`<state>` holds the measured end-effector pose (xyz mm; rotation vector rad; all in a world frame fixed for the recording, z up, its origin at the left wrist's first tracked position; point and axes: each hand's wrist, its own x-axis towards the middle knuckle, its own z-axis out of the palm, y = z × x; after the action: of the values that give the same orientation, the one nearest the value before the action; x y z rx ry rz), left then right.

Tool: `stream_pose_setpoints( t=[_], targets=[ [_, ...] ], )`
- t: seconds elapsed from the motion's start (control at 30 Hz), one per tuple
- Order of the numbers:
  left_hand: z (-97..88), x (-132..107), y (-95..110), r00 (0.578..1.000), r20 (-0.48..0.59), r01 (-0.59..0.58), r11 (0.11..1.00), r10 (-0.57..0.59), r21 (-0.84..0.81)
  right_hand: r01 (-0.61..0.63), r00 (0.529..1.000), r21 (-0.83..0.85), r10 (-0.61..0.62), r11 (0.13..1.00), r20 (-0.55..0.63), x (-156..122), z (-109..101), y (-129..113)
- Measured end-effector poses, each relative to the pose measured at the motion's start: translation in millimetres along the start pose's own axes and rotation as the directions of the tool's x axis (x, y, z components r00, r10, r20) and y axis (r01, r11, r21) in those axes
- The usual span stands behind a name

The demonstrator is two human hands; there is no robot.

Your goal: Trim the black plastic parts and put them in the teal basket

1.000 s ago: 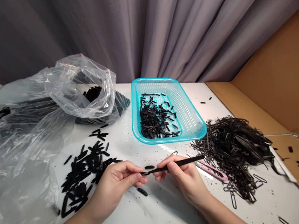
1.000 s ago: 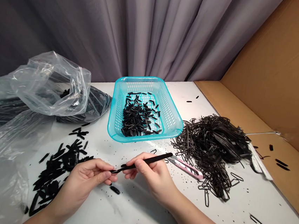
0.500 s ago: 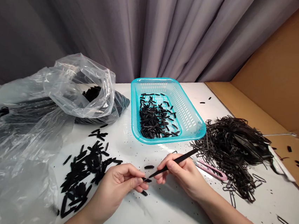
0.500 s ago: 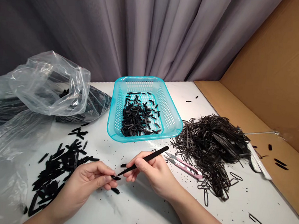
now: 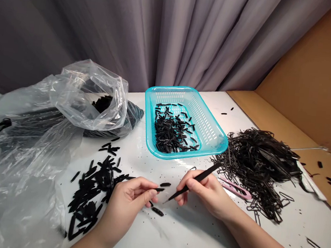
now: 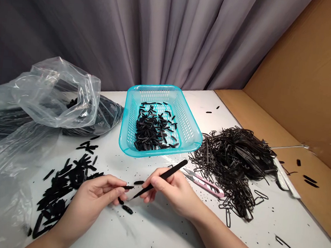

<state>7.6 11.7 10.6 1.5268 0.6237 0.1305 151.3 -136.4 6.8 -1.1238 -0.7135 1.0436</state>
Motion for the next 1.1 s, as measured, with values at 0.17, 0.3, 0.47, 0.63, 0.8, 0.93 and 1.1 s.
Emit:
stream_pose_setpoints(
  t=[0.17, 0.3, 0.47, 0.63, 0.8, 0.93, 1.1],
  targets=[
    [-1.9, 2.4, -1.9, 0.989, 0.002, -0.134, 0.914, 0.145, 0.383, -0.005, 0.99, -0.028, 0.001, 1.0, -0.139, 2.3, -1.6, 0.8],
    [-4.3, 3.4, -0.9, 0.962, 0.043, -0.25, 0.809, 0.269, 0.532, -0.006, 0.982, -0.035, -0.001, 0.999, -0.187, 2.4, -1.2, 2.0],
    [-4.1, -1.0, 1.6, 0.913, 0.179, -0.392, 0.67, 0.365, 0.631, 0.011, 0.972, -0.061, -0.025, 0.998, -0.233, 3.4, -1.8, 2.1],
    [-1.6, -0.1, -0.4, 0.893, 0.244, -0.434, 0.575, 0.378, 0.694, 0.006, 0.963, -0.08, -0.027, 0.997, -0.267, 4.2, -1.7, 3.4],
    [-1.9, 1.9, 0.8, 0.905, 0.226, -0.413, 0.618, 0.36, 0.669, -0.001, 0.962, -0.101, -0.027, 0.995, -0.271, 4.2, -0.4, 3.4],
    [-3.1, 0.6, 0.3, 0.907, 0.21, -0.41, 0.655, 0.365, 0.634, -0.002, 0.963, -0.098, -0.024, 0.995, -0.269, 4.1, -0.4, 3.6],
    [-4.8, -1.8, -4.3, 0.889, 0.18, -0.445, 0.702, 0.421, 0.556, 0.0, 0.962, -0.084, -0.023, 0.996, -0.272, 4.3, -1.6, 4.2]
  ],
)
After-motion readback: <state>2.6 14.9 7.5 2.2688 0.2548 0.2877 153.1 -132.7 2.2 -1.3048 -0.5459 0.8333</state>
